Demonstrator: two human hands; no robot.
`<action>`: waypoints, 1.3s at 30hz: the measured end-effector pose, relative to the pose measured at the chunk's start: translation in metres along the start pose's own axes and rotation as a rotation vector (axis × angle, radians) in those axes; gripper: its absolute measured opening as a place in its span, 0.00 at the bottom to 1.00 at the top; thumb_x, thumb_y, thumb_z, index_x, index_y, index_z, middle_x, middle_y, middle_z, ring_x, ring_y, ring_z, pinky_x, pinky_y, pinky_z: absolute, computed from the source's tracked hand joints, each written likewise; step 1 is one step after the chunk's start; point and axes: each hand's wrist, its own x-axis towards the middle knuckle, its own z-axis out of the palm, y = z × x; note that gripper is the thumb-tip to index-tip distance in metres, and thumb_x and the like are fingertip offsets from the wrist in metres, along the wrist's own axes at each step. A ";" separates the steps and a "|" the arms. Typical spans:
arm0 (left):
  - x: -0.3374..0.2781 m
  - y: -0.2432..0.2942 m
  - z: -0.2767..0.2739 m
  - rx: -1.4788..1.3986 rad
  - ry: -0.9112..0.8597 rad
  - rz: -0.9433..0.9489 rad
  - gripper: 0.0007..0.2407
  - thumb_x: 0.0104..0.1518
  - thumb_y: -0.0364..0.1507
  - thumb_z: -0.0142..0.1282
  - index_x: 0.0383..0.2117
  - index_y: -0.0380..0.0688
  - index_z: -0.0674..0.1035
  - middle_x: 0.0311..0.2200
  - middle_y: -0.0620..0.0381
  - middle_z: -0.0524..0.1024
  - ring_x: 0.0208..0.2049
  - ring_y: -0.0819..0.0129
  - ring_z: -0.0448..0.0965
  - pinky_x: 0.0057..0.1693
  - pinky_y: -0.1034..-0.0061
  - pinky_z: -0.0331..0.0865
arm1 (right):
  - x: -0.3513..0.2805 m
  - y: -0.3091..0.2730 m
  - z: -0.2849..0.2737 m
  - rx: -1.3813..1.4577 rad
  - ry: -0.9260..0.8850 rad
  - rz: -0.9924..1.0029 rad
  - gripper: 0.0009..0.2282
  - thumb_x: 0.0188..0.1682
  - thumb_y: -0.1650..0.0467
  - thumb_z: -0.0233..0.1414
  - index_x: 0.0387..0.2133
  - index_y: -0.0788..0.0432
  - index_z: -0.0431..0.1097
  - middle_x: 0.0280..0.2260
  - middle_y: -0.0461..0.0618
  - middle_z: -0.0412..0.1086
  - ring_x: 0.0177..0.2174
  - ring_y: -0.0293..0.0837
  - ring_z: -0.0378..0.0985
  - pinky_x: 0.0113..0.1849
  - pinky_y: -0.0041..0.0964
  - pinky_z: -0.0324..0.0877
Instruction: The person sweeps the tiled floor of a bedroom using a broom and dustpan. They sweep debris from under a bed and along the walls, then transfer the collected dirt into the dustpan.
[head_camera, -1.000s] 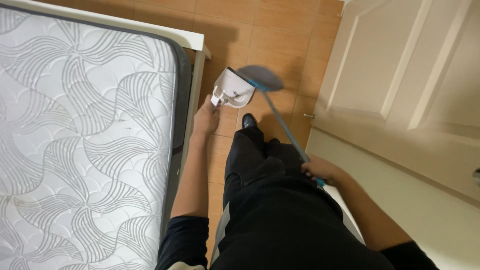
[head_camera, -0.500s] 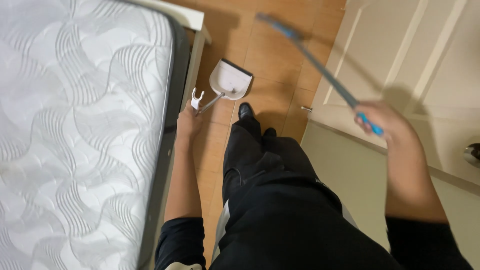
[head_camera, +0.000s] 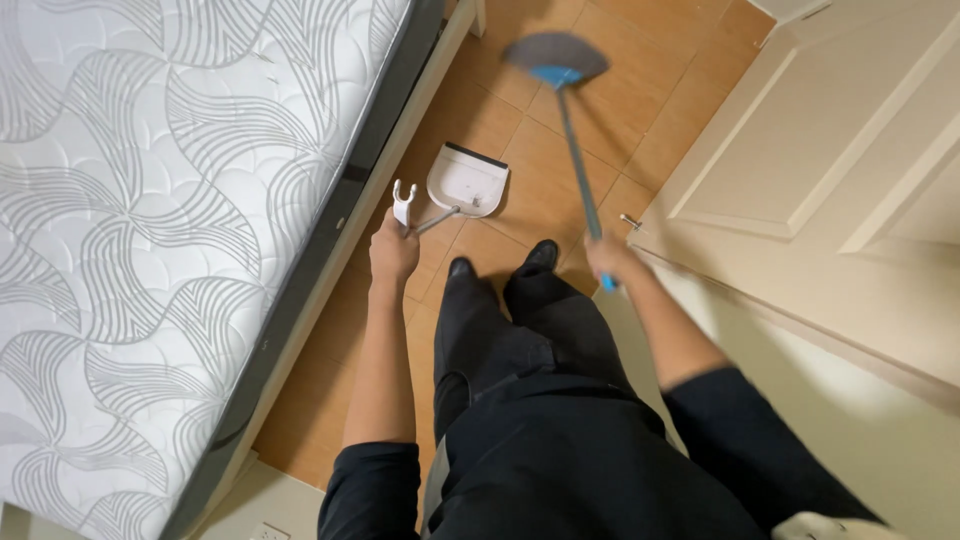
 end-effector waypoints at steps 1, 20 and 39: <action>0.002 -0.001 -0.001 0.000 -0.004 0.011 0.07 0.56 0.28 0.52 0.40 0.46 0.75 0.36 0.38 0.81 0.42 0.37 0.79 0.49 0.48 0.71 | -0.017 0.028 0.005 0.008 0.009 0.002 0.22 0.60 0.55 0.41 0.37 0.65 0.62 0.17 0.55 0.67 0.15 0.49 0.70 0.19 0.47 0.66; -0.011 -0.066 -0.054 0.074 -0.255 0.321 0.07 0.53 0.25 0.52 0.36 0.47 0.77 0.35 0.39 0.81 0.42 0.38 0.79 0.48 0.50 0.71 | -0.168 0.074 -0.027 0.278 0.282 0.126 0.12 0.57 0.66 0.49 0.48 0.63 0.65 0.30 0.56 0.72 0.21 0.43 0.69 0.22 0.43 0.66; -0.050 -0.063 -0.049 0.097 -0.250 0.343 0.04 0.57 0.29 0.52 0.34 0.47 0.79 0.33 0.43 0.82 0.39 0.41 0.80 0.46 0.50 0.72 | -0.313 0.020 0.024 0.557 -0.090 0.277 0.24 0.47 0.71 0.55 0.60 0.48 0.65 0.22 0.42 0.64 0.15 0.34 0.58 0.17 0.31 0.51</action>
